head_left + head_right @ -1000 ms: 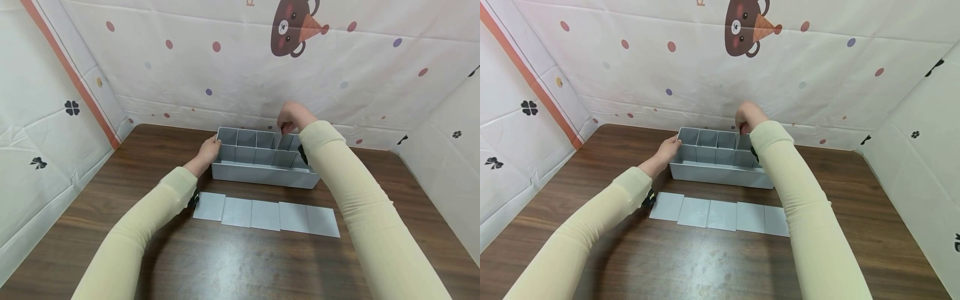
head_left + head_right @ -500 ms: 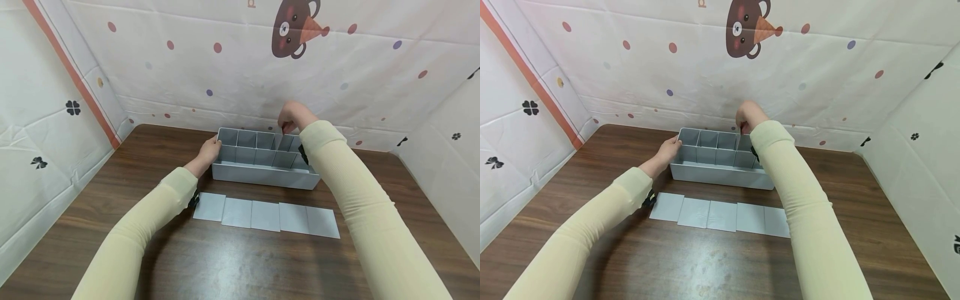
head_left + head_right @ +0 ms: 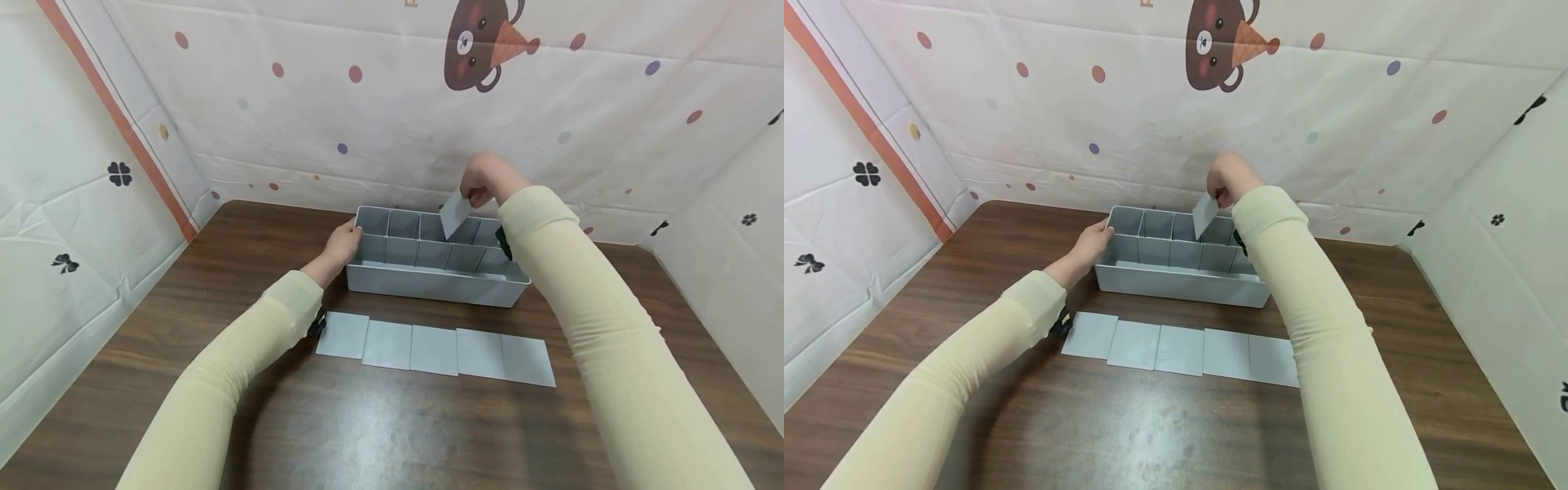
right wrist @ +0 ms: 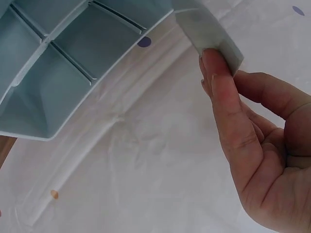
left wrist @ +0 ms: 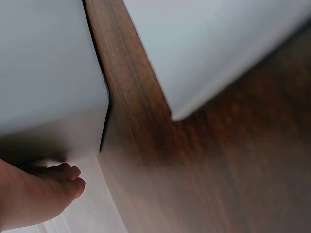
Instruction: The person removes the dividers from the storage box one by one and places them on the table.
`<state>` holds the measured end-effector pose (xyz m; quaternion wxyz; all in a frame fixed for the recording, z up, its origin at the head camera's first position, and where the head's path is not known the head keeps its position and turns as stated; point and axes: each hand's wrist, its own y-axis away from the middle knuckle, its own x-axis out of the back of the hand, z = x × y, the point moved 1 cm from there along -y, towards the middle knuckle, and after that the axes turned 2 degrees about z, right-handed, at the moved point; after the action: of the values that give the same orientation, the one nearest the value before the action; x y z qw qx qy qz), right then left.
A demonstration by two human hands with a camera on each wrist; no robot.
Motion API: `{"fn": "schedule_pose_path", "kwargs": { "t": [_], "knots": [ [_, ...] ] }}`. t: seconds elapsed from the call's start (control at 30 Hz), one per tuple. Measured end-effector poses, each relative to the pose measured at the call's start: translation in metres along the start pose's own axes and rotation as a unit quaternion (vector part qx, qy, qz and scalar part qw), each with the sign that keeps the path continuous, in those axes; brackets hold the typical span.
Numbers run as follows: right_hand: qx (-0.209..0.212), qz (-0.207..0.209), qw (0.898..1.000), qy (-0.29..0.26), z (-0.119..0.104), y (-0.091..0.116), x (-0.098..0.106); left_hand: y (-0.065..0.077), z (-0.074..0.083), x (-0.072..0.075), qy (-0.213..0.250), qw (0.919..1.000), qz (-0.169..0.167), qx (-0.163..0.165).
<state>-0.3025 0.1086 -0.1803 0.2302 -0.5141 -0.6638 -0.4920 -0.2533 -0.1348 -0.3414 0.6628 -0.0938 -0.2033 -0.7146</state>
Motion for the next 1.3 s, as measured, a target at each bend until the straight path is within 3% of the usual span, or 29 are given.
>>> {"fn": "schedule_pose_path", "kwargs": {
  "t": [0.27,0.5,0.8,1.3],
  "knots": [
    [0.009,-0.004,1.000,0.005,0.001,0.003,-0.004,0.002,-0.003,0.001,0.000,1.0000,-0.001,0.005],
    [0.068,0.007,0.997,0.021,0.008,0.012,-0.002,0.000,-0.005,0.000,-0.008,0.9999,0.003,0.007],
    [0.145,0.015,0.989,0.019,0.037,0.030,0.002,0.000,-0.006,-0.004,-0.014,0.9999,0.008,0.004],
    [0.166,0.025,0.986,0.000,0.091,0.050,0.006,0.001,0.000,0.000,0.004,1.0000,-0.001,0.006]
  ]
}}
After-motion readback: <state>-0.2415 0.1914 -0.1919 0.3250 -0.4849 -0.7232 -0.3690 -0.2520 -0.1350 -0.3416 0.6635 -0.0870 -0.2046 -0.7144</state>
